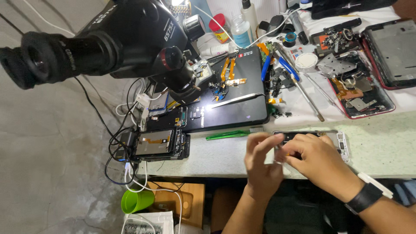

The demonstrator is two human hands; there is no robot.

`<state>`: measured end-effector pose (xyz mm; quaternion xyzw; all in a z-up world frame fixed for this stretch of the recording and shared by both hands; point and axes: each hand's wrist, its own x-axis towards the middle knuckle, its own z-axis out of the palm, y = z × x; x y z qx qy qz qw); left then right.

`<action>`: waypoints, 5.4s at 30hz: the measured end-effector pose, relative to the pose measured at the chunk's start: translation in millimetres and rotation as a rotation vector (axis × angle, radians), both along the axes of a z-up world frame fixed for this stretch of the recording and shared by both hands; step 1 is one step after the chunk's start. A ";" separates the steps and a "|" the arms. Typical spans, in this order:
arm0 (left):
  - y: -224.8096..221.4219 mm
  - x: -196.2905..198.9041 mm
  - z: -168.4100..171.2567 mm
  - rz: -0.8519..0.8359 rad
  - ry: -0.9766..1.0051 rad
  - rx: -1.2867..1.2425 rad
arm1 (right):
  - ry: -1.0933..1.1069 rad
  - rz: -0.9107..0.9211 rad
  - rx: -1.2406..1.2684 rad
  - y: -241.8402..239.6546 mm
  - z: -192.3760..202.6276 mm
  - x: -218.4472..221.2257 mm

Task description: The person disassembles and reassembles a smartphone, using a screwdriver to remove screws and a brush to clean internal components. They handle the phone casing, battery, and circuit board, placing parts on the workbench and reattaching them.

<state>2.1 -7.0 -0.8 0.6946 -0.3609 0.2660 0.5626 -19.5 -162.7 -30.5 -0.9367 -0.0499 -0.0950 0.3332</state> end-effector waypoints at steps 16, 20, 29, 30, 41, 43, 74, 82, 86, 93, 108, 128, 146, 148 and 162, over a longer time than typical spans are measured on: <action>7.7 0.3 6.5 -0.110 -0.010 0.053 | -0.008 0.003 -0.057 1.3 2.1 2.3; -0.1 0.0 8.4 -0.003 -0.071 0.024 | 0.034 -0.011 -0.045 0.1 0.0 2.2; -1.8 -0.6 -2.1 -0.003 0.002 0.005 | 0.046 -0.011 -0.071 1.0 0.3 2.9; -2.8 -0.3 -4.0 0.045 0.034 -0.003 | 0.076 -0.013 -0.069 0.7 0.6 2.5; 5.1 1.2 -2.0 -0.099 0.030 0.052 | -0.013 0.005 -0.013 -1.2 1.8 1.0; 7.4 0.3 -0.4 -0.115 0.035 0.049 | -0.039 0.010 -0.030 1.2 3.0 0.7; 16.1 0.0 10.0 -0.099 -0.075 0.173 | 0.024 -0.007 -0.051 -0.6 1.4 4.2; 23.7 4.4 1.1 -0.185 0.003 0.154 | -0.005 0.046 0.100 -8.8 -9.7 1.6; 25.7 6.8 -12.3 -0.173 0.129 0.022 | 0.006 0.078 0.266 -32.6 -4.2 -6.7; 24.9 0.6 -7.8 -0.048 -0.069 0.123 | -0.079 -0.096 -0.424 -47.3 2.8 -17.0; 42.5 26.5 -28.6 0.048 0.506 -0.568 | -0.010 -0.281 -0.612 -43.7 2.6 -26.5; 51.1 39.4 -44.3 -0.037 0.736 -0.508 | -0.363 -0.184 -0.224 -55.6 -39.3 -32.5; 52.5 37.6 -46.6 -0.076 0.714 -0.476 | -0.123 -0.214 -0.159 -72.5 -61.1 -35.6; 52.4 37.5 -46.1 -0.077 0.720 -0.479 | -0.123 -0.218 -0.192 -71.6 -58.4 -34.9; 53.1 39.0 -55.1 -0.105 0.659 -0.511 | -0.258 -0.153 -0.338 -64.7 -35.4 -31.5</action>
